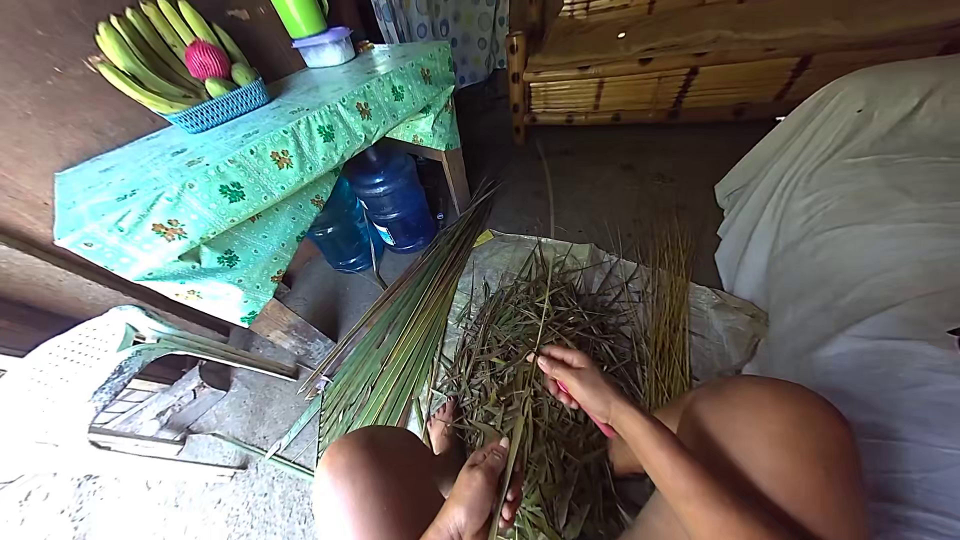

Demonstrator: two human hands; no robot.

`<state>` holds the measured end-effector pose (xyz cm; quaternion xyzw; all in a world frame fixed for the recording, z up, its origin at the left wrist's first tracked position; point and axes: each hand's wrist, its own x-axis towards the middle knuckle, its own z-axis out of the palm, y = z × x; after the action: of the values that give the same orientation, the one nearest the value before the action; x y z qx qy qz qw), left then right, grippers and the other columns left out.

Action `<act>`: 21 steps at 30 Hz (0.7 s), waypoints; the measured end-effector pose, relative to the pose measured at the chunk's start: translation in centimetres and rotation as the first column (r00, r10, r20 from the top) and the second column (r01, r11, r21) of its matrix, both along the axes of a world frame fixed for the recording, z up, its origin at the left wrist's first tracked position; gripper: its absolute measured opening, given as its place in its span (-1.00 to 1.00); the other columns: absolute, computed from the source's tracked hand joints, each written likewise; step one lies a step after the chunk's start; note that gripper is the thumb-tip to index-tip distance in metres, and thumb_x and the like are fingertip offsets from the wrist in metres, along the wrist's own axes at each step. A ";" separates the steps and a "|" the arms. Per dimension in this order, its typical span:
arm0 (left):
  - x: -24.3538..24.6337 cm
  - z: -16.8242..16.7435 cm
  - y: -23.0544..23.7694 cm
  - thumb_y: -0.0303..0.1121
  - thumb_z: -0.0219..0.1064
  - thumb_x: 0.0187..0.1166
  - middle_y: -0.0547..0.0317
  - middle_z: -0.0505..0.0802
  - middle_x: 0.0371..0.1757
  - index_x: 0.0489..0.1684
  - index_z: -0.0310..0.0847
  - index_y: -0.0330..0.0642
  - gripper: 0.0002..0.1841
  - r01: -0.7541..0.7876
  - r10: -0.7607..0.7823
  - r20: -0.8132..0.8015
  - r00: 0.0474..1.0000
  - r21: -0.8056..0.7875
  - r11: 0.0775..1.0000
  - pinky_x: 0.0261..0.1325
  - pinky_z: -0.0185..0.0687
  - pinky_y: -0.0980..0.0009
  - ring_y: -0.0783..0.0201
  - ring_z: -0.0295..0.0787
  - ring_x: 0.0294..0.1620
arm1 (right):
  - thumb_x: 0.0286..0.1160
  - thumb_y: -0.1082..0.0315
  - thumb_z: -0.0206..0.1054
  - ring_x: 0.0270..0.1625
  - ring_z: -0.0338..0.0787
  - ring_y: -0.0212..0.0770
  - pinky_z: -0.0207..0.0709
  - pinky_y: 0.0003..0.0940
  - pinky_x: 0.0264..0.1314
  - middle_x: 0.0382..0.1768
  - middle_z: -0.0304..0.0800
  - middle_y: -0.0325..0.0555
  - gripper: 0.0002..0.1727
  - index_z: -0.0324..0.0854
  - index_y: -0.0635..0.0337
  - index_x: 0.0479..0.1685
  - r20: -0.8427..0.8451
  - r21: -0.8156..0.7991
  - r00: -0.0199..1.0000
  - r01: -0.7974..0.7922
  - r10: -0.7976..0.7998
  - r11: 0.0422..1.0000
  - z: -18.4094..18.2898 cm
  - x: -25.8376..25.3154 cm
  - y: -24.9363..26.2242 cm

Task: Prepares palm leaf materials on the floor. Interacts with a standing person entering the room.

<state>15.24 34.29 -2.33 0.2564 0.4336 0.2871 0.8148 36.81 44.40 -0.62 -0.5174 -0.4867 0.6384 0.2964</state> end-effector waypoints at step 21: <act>0.3 0.5 0.2 -0.24 -0.24 0.94 0.45 0.35 -0.76 -0.33 0.41 -0.08 -0.60 -0.033 0.029 -0.083 0.996 -0.039 0.999 -0.82 0.09 0.71 0.61 0.15 -0.87 | 0.84 0.11 0.04 -0.09 0.77 0.07 0.57 0.09 0.08 -0.23 0.76 0.14 -0.57 0.67 0.30 0.11 0.613 0.228 0.778 -0.341 0.137 0.912 -0.7 0.2 -0.8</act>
<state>15.51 34.54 -1.87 0.2448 0.4765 0.2801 0.7966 36.98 43.62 -1.34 -0.5649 -0.7151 0.3910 0.1289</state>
